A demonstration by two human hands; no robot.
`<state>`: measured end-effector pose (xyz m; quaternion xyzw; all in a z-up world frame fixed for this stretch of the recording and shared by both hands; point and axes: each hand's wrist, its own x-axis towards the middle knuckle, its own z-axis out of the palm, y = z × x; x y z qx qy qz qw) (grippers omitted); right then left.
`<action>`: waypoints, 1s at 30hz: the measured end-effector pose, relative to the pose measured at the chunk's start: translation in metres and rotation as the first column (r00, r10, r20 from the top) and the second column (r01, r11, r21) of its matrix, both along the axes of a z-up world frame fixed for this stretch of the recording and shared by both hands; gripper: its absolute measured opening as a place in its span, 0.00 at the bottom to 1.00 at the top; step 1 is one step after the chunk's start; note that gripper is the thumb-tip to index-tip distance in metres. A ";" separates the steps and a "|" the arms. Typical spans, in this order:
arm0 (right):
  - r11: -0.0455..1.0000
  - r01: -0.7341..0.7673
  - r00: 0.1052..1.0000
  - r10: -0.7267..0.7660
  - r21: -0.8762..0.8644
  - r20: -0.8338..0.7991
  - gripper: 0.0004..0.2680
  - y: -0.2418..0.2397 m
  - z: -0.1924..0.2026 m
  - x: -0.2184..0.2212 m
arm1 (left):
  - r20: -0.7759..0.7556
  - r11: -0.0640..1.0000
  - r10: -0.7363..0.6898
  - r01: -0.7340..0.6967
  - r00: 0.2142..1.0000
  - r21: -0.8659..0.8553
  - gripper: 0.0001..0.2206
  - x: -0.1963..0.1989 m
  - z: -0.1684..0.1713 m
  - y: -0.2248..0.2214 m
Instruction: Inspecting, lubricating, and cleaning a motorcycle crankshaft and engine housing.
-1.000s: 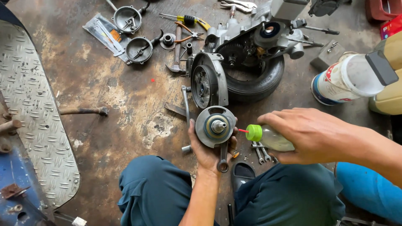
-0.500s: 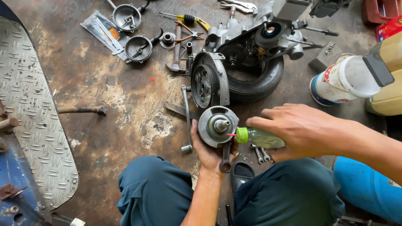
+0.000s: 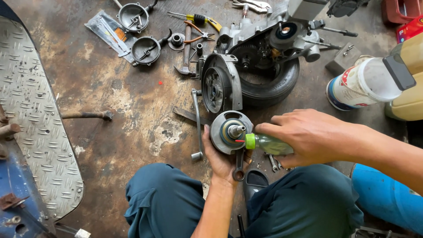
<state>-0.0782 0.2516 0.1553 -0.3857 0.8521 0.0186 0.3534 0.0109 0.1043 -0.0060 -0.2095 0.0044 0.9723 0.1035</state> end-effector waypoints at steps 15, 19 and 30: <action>1.000 -0.020 1.000 0.020 0.014 -0.009 0.31 0.001 0.000 0.000 | 0.039 0.999 -0.015 0.016 0.999 -0.032 0.34 0.001 0.004 0.001; 0.999 0.014 1.000 -0.015 0.047 0.003 0.29 -0.006 0.009 0.000 | 0.025 1.000 -0.011 0.012 1.000 -0.010 0.33 0.001 0.002 0.000; 0.985 0.059 0.998 -0.057 -0.159 0.023 0.28 0.017 0.004 -0.004 | -0.008 0.998 -0.025 0.026 1.000 0.051 0.36 0.002 0.000 -0.003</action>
